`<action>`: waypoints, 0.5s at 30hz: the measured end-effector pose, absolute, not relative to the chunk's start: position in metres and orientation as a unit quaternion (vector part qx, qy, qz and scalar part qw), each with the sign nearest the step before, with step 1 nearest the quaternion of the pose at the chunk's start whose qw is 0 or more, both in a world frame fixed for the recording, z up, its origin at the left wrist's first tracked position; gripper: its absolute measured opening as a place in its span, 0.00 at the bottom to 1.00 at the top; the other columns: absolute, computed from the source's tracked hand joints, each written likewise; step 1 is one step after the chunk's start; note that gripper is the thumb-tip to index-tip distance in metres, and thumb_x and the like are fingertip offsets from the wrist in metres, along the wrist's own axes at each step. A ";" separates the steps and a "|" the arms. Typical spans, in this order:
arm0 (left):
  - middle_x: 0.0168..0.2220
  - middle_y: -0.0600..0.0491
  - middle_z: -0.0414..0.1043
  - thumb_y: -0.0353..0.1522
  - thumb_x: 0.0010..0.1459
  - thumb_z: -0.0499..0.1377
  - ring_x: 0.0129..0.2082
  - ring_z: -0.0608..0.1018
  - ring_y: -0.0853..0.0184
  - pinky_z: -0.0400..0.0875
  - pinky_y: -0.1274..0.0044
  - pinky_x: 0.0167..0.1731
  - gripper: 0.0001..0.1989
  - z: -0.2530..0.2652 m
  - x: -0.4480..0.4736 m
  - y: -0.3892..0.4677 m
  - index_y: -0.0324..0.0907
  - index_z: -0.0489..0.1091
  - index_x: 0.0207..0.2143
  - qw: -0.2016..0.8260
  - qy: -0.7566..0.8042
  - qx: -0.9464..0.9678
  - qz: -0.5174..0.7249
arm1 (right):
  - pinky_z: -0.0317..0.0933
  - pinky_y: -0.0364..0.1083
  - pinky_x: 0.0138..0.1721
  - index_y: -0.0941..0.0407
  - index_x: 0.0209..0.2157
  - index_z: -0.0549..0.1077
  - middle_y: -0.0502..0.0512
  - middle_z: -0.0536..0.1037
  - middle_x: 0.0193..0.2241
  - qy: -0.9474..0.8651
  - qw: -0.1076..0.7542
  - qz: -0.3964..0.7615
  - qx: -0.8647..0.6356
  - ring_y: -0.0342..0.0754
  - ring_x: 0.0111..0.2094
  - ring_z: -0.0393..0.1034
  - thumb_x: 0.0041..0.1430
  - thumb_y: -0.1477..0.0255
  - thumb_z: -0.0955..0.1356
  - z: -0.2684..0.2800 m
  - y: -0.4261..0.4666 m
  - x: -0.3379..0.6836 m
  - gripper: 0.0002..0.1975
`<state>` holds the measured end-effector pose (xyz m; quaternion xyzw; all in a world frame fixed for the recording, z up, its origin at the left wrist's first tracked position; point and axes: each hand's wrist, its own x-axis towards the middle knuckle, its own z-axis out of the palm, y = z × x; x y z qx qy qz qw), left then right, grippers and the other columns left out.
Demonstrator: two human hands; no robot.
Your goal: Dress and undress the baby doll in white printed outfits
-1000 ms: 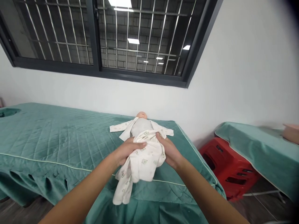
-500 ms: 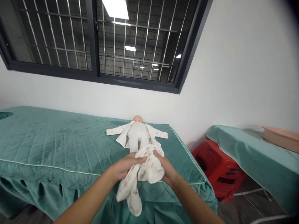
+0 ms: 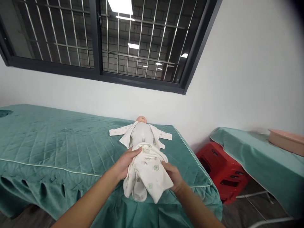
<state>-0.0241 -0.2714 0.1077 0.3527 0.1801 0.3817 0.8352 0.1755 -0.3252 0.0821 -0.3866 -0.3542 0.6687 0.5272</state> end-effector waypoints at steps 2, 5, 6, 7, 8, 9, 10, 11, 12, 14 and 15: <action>0.42 0.41 0.78 0.34 0.50 0.68 0.38 0.81 0.58 0.74 0.71 0.40 0.25 0.111 -0.029 -0.274 0.35 0.70 0.50 0.821 0.206 0.388 0.365 | 0.66 0.59 0.48 0.58 0.41 0.78 0.62 0.82 0.38 -0.361 0.525 0.664 -0.390 0.62 0.45 0.76 0.47 0.51 0.72 0.089 -0.320 0.182 0.27; 0.39 0.42 0.79 0.35 0.48 0.69 0.36 0.81 0.58 0.74 0.71 0.38 0.24 0.115 -0.036 -0.271 0.35 0.72 0.47 0.802 0.253 0.418 0.343 | 0.67 0.55 0.46 0.58 0.42 0.78 0.60 0.82 0.38 -0.407 0.486 0.657 -0.408 0.58 0.42 0.77 0.47 0.55 0.74 0.100 -0.315 0.187 0.25; 0.38 0.43 0.79 0.36 0.47 0.69 0.36 0.81 0.57 0.73 0.71 0.37 0.24 0.114 -0.037 -0.268 0.35 0.72 0.45 0.790 0.275 0.430 0.338 | 0.67 0.53 0.45 0.58 0.43 0.78 0.60 0.82 0.39 -0.426 0.454 0.662 -0.416 0.56 0.42 0.77 0.47 0.59 0.75 0.101 -0.315 0.186 0.24; 0.37 0.43 0.79 0.38 0.48 0.68 0.36 0.80 0.57 0.73 0.71 0.37 0.23 0.112 -0.038 -0.263 0.35 0.72 0.44 0.770 0.298 0.454 0.335 | 0.67 0.51 0.45 0.59 0.45 0.77 0.60 0.82 0.39 -0.441 0.422 0.669 -0.424 0.54 0.41 0.77 0.48 0.63 0.76 0.101 -0.316 0.184 0.23; 0.37 0.44 0.79 0.39 0.50 0.67 0.37 0.80 0.57 0.72 0.71 0.38 0.21 0.109 -0.037 -0.258 0.35 0.73 0.42 0.732 0.326 0.498 0.330 | 0.67 0.50 0.45 0.59 0.46 0.77 0.61 0.82 0.40 -0.448 0.393 0.676 -0.433 0.54 0.41 0.77 0.49 0.65 0.75 0.098 -0.317 0.181 0.22; 0.37 0.44 0.79 0.39 0.51 0.65 0.39 0.80 0.56 0.72 0.71 0.39 0.18 0.104 -0.034 -0.253 0.36 0.73 0.41 0.681 0.353 0.554 0.324 | 0.67 0.51 0.45 0.60 0.46 0.76 0.61 0.81 0.40 -0.449 0.379 0.678 -0.442 0.54 0.40 0.77 0.50 0.65 0.75 0.092 -0.319 0.178 0.22; 0.37 0.45 0.79 0.39 0.53 0.63 0.40 0.79 0.56 0.71 0.71 0.40 0.16 0.099 -0.030 -0.247 0.37 0.73 0.39 0.622 0.376 0.609 0.316 | 0.67 0.51 0.45 0.60 0.46 0.76 0.62 0.81 0.40 -0.446 0.382 0.673 -0.451 0.54 0.40 0.77 0.51 0.64 0.74 0.083 -0.321 0.176 0.22; 0.37 0.45 0.79 0.39 0.53 0.62 0.42 0.78 0.55 0.70 0.71 0.42 0.13 0.093 -0.025 -0.243 0.38 0.73 0.36 0.567 0.394 0.655 0.308 | 0.67 0.52 0.44 0.61 0.46 0.76 0.62 0.81 0.39 -0.443 0.395 0.660 -0.461 0.55 0.40 0.76 0.51 0.63 0.74 0.073 -0.322 0.174 0.23; 0.38 0.46 0.78 0.37 0.53 0.62 0.44 0.77 0.55 0.68 0.70 0.44 0.10 0.087 -0.020 -0.240 0.39 0.73 0.34 0.523 0.405 0.687 0.300 | 0.67 0.54 0.44 0.61 0.45 0.77 0.62 0.81 0.39 -0.438 0.413 0.642 -0.474 0.56 0.40 0.76 0.51 0.61 0.74 0.060 -0.323 0.173 0.23; 0.37 0.45 0.77 0.33 0.50 0.63 0.46 0.75 0.53 0.65 0.68 0.48 0.06 0.078 -0.008 -0.239 0.41 0.71 0.30 0.480 0.419 0.715 0.290 | 0.67 0.54 0.44 0.60 0.43 0.77 0.61 0.81 0.36 -0.429 0.439 0.598 -0.515 0.56 0.38 0.76 0.50 0.58 0.73 0.035 -0.323 0.173 0.24; 0.37 0.44 0.77 0.31 0.49 0.64 0.47 0.75 0.51 0.64 0.67 0.50 0.05 0.075 -0.002 -0.240 0.41 0.70 0.28 0.473 0.423 0.719 0.284 | 0.67 0.55 0.44 0.60 0.41 0.78 0.59 0.81 0.35 -0.426 0.445 0.573 -0.541 0.56 0.37 0.76 0.50 0.56 0.73 0.023 -0.322 0.174 0.24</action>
